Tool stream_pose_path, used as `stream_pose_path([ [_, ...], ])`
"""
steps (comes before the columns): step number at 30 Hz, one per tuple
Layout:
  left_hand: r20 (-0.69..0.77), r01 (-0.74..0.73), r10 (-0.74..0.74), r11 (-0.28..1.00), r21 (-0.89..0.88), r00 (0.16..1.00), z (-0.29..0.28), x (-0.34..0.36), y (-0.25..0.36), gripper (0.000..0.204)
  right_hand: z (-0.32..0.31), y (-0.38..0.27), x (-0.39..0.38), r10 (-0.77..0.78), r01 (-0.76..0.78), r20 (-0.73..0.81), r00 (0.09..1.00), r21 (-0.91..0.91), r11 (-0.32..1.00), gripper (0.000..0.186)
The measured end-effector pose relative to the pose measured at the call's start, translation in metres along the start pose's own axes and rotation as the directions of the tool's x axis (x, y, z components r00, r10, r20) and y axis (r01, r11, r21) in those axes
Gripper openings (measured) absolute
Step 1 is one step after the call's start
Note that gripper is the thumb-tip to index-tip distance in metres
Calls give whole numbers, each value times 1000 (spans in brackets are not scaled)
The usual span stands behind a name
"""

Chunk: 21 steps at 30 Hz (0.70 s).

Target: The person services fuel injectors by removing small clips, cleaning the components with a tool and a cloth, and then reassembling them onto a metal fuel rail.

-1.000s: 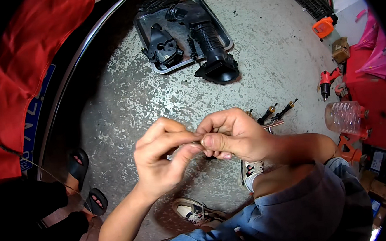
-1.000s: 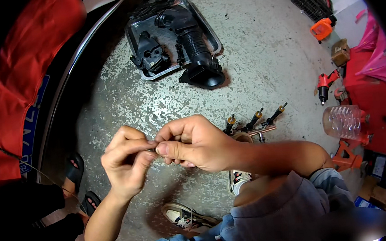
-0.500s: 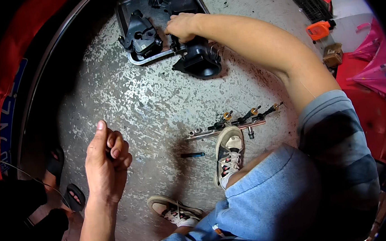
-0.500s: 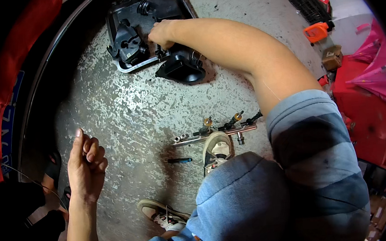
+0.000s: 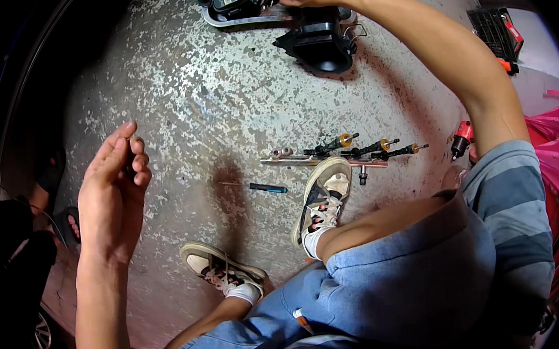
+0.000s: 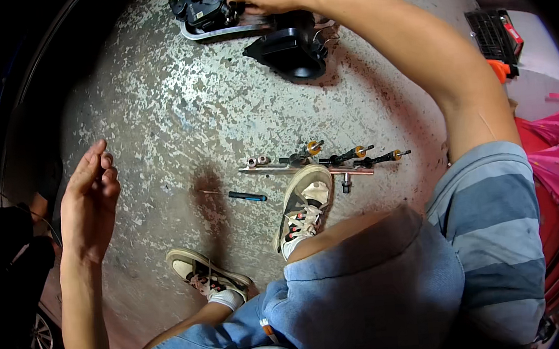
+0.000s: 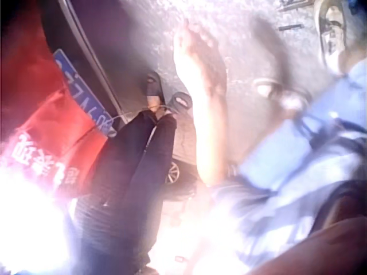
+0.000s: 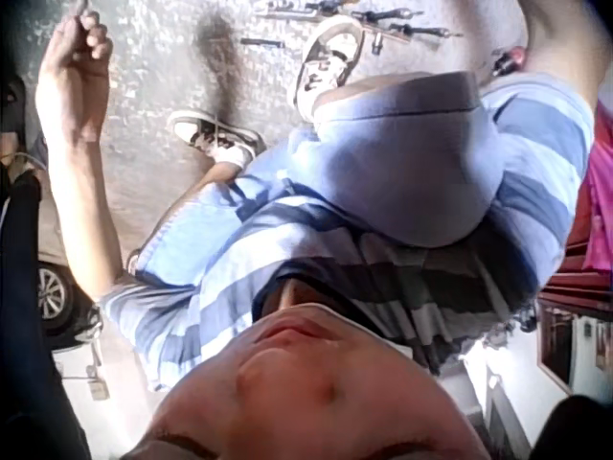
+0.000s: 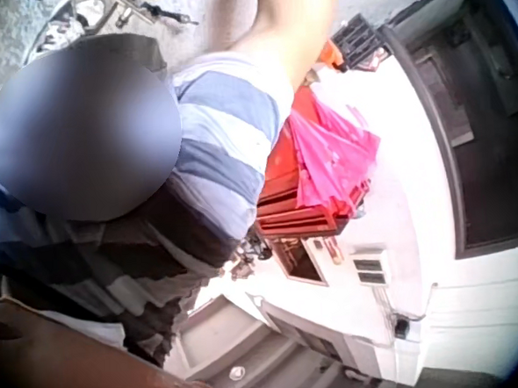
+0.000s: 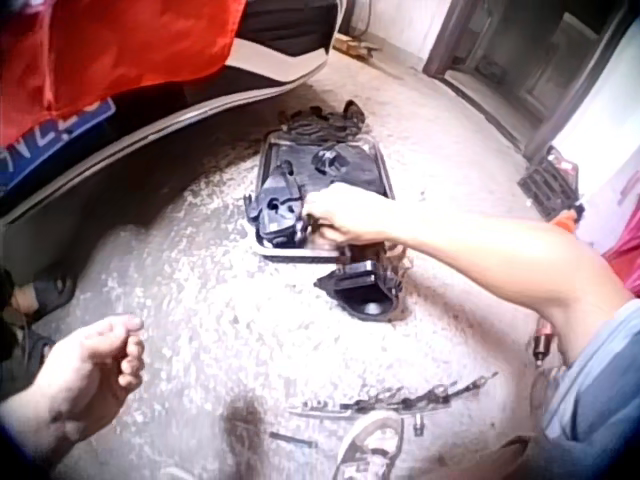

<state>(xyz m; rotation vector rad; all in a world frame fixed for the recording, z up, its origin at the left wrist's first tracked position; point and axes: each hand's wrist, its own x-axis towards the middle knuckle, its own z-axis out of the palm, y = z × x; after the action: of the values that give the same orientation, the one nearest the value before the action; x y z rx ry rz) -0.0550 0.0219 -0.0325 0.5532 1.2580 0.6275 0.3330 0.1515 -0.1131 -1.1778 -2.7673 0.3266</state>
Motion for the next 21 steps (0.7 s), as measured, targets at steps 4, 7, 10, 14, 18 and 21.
stream_pose_path([
  [4, 57, -69, 69, 998, -9, 996, 4, 0, 7, 23, -43, -68, -8, -48, 100, -302, 952, 160, 982, 19],
  [7, 172, -73, 83, 995, -62, 982, 6, 2, 14, 28, -72, -126, -10, -6, 67, -256, 967, 232, 970, 16],
  [10, 163, -158, 179, 978, -133, 970, 14, 2, 17, 30, -87, -179, -5, 157, -128, -13, 987, 523, 843, 10],
  [14, 352, -8, 159, 919, -395, 923, 38, -9, 9, 27, -81, -227, -8, 229, -153, -58, 972, 586, 796, 18],
  [18, 384, 58, 130, 896, -441, 914, 53, -28, 0, 25, -60, -246, -11, 304, -220, -131, 944, 437, 872, 33],
  [21, 548, 143, 164, 869, -474, 820, 39, -13, -13, 23, -42, -260, -10, 315, -131, -300, 900, 504, 854, 30],
])
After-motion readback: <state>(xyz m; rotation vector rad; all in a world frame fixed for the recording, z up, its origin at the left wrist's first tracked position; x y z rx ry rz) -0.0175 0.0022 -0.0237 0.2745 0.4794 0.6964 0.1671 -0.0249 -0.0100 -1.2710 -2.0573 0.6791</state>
